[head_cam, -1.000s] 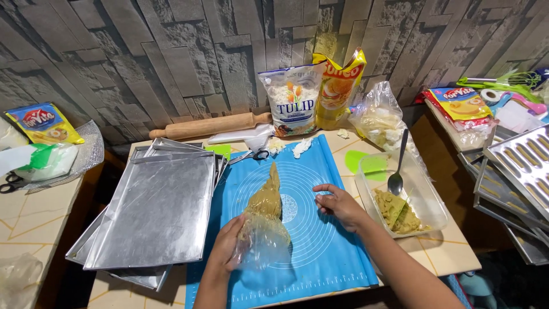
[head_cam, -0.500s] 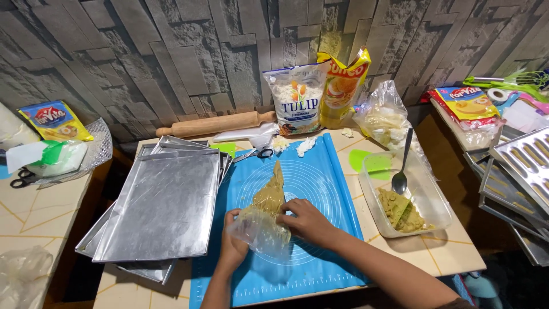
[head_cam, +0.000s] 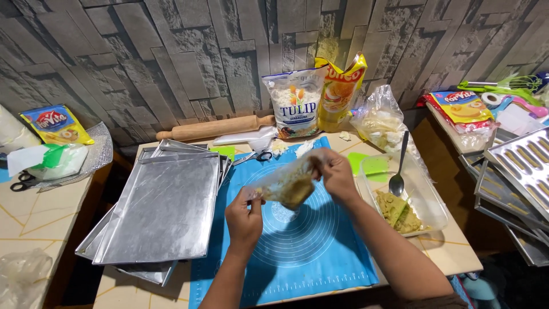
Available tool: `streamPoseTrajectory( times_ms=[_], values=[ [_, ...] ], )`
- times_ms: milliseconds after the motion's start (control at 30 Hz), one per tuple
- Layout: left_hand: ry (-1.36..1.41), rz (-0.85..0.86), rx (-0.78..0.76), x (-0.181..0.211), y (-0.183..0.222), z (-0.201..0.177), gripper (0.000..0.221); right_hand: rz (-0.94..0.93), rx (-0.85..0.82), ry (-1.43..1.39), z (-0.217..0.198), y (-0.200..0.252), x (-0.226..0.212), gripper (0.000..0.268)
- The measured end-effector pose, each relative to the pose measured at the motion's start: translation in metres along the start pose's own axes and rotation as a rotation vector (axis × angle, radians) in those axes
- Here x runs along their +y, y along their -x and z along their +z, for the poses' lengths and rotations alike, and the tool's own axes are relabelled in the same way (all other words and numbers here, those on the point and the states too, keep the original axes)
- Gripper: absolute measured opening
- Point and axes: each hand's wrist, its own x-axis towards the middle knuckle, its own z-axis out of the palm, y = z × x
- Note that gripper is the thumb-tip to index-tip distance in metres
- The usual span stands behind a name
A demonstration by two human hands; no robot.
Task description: Filling a plastic piping bag with dough and using a scraper to push the mixture towards the tip.
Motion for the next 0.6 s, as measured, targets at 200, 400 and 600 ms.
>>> streamPoseTrajectory(
  times_ms=[200,400,600],
  values=[
    [0.145,-0.087,-0.114,0.043,0.013,0.021,0.026,-0.225,0.175,0.256,0.000,-0.038,-0.064,0.013],
    [0.497,-0.654,-0.217,0.010,0.064,0.088,0.050,-0.145,-0.261,0.714,0.054,-0.074,-0.036,0.015],
    [0.707,-1.013,-0.285,-0.040,0.128,0.108,0.054,-0.059,-0.863,0.827,0.103,-0.035,0.068,0.020]
  ],
)
